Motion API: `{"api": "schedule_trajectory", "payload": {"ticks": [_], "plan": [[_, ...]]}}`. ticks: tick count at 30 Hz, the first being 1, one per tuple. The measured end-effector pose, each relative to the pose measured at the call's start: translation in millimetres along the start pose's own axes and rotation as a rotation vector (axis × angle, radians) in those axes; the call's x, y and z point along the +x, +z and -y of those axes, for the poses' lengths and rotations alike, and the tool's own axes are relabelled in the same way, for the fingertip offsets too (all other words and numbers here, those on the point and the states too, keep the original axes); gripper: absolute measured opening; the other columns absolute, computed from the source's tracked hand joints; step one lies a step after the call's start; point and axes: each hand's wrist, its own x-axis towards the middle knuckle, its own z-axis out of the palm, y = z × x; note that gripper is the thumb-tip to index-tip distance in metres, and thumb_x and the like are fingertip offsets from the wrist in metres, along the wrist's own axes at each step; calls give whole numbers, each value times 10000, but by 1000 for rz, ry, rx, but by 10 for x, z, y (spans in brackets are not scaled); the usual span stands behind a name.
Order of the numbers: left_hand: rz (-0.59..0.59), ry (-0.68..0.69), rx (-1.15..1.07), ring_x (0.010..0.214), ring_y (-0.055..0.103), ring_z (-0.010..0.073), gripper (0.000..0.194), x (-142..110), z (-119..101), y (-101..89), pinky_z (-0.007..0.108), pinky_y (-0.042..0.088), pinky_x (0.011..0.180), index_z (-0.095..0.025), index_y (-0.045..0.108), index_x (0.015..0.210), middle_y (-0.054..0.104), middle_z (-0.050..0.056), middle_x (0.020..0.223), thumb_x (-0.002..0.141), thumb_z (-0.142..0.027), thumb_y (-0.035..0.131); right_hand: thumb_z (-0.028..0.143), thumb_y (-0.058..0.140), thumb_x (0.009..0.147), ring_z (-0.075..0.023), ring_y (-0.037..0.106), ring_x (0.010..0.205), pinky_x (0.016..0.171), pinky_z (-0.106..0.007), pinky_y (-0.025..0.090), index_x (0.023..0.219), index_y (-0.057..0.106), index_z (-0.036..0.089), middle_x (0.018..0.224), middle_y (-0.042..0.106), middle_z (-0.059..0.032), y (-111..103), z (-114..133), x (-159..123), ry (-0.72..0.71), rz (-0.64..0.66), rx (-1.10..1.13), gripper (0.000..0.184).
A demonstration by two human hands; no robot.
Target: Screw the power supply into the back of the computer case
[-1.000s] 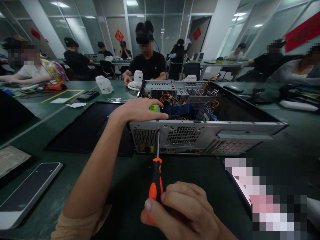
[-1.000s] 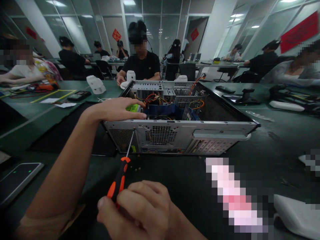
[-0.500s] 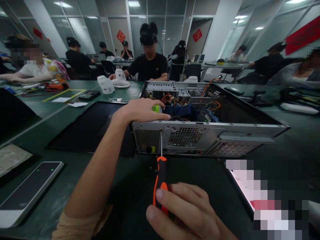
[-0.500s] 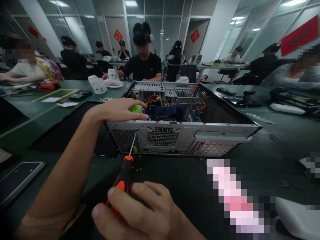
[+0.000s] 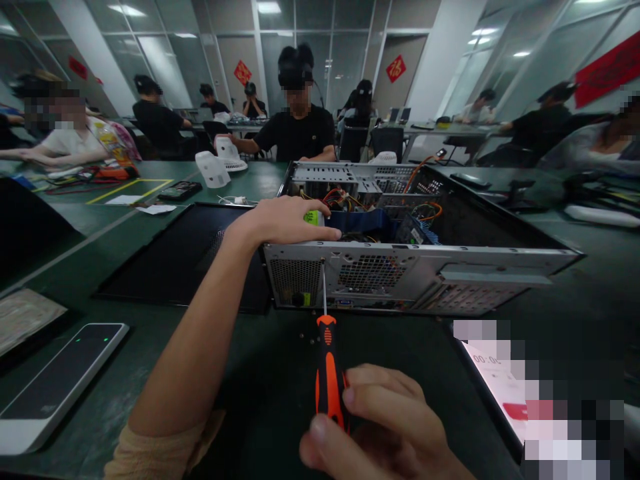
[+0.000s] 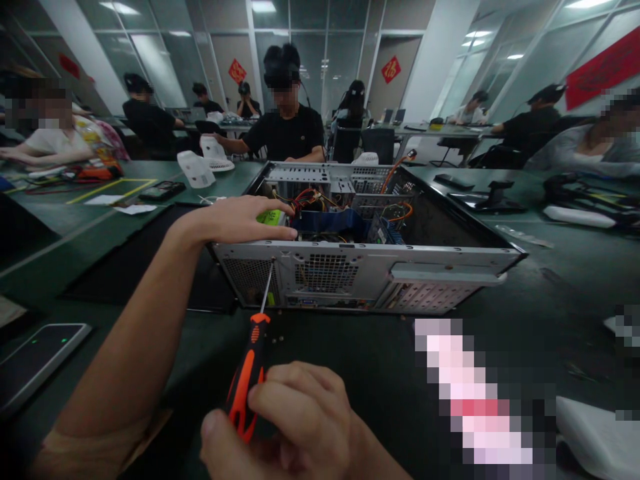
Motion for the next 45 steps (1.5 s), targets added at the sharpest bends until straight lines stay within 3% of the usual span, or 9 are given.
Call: {"api": "schedule_trajectory", "payload": {"ticks": [4,11,17,25,28,33,39,42,45], "plan": [[11,-13,10,1389,586,357,843,-6,-13,-11,461,453,1117,-324,536,1555,646,83,1509,906,-846,410,144,849,838,-127,749,773,741,-235,667,865,688,245,914,726,29,-13,-22,-18,-74,66,-9,192],[1,-6,6,1393,582,351,833,5,-9,-1,472,443,1130,-322,543,1551,631,83,1526,914,-840,402,95,811,827,-102,711,714,683,-223,643,864,750,276,883,704,56,114,55,-26,-64,-38,-11,195],[-3,-13,1,1393,584,355,811,2,-4,2,479,444,1133,-338,550,1541,634,70,1521,916,-838,420,140,668,978,-103,717,811,796,-276,648,956,721,271,1134,769,51,97,-15,-66,-109,47,33,143],[-1,-20,1,1383,591,356,810,12,8,4,489,453,1123,-342,555,1538,645,67,1509,913,-841,424,171,705,920,-85,714,874,662,-200,629,974,754,311,1280,717,70,221,-167,-122,-220,-20,28,157],[-7,-6,-9,1372,600,351,833,22,25,15,489,448,1132,-341,555,1537,641,68,1513,901,-862,416,110,645,925,-86,689,858,642,-212,607,895,776,299,1229,679,42,230,-96,-90,-176,-142,8,231],[0,-4,-9,1393,581,357,856,16,20,6,479,437,1144,-327,551,1546,632,73,1525,891,-862,418,78,789,857,-78,675,759,687,-231,614,867,775,255,1029,639,44,158,24,-94,-65,-41,-28,177],[15,-19,3,1408,566,352,853,-2,-3,-19,472,439,1144,-331,535,1556,617,60,1544,903,-863,398,163,777,961,-87,758,790,786,-212,653,882,608,232,964,768,62,-3,-36,6,-57,63,72,199],[21,-21,7,1408,567,354,830,-2,0,-23,473,452,1127,-342,540,1550,621,61,1539,911,-856,409,176,722,994,-45,665,569,645,-177,622,825,601,218,900,775,79,44,-82,52,-158,-28,42,212],[19,-11,2,1411,565,359,840,5,12,-18,478,451,1129,-342,540,1548,612,69,1550,902,-864,413,138,709,968,-46,635,544,558,-174,584,783,670,231,883,774,88,175,-87,28,-184,-95,25,211]]}}
